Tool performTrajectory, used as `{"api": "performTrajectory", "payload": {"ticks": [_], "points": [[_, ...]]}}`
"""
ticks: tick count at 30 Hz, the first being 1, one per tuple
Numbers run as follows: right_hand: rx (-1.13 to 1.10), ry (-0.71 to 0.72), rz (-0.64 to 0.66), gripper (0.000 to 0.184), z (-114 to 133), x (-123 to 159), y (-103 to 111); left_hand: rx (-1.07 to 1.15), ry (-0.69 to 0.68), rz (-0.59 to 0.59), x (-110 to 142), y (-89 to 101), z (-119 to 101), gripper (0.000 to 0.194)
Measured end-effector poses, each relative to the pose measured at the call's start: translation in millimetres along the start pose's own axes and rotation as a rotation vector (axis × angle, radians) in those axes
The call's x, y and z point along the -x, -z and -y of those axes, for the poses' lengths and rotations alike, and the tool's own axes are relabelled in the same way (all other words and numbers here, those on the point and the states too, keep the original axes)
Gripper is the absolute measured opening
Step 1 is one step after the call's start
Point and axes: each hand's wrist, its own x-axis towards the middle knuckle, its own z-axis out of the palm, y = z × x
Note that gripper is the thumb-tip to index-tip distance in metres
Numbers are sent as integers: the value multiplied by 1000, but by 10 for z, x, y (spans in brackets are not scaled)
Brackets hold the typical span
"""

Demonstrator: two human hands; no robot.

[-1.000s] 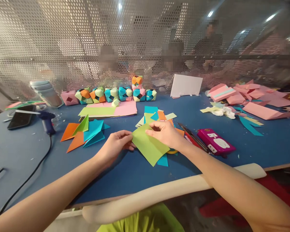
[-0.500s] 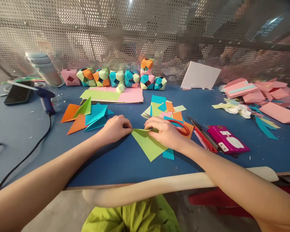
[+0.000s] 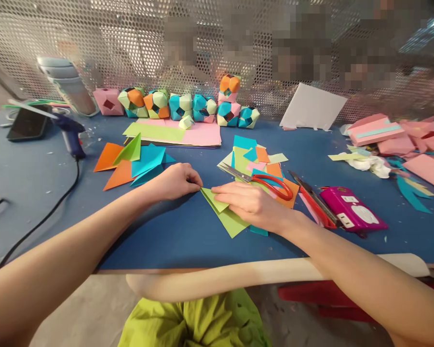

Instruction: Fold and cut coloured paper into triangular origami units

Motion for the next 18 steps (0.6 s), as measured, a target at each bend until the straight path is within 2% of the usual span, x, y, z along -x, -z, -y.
{"api": "performTrajectory", "payload": {"ticks": [11, 18], "points": [[39, 30, 70, 33, 23, 2, 23, 30, 27, 28, 6, 56, -28, 24], [56, 41, 79, 33, 23, -8, 23, 23, 10, -16, 10, -5, -24, 23]]}}
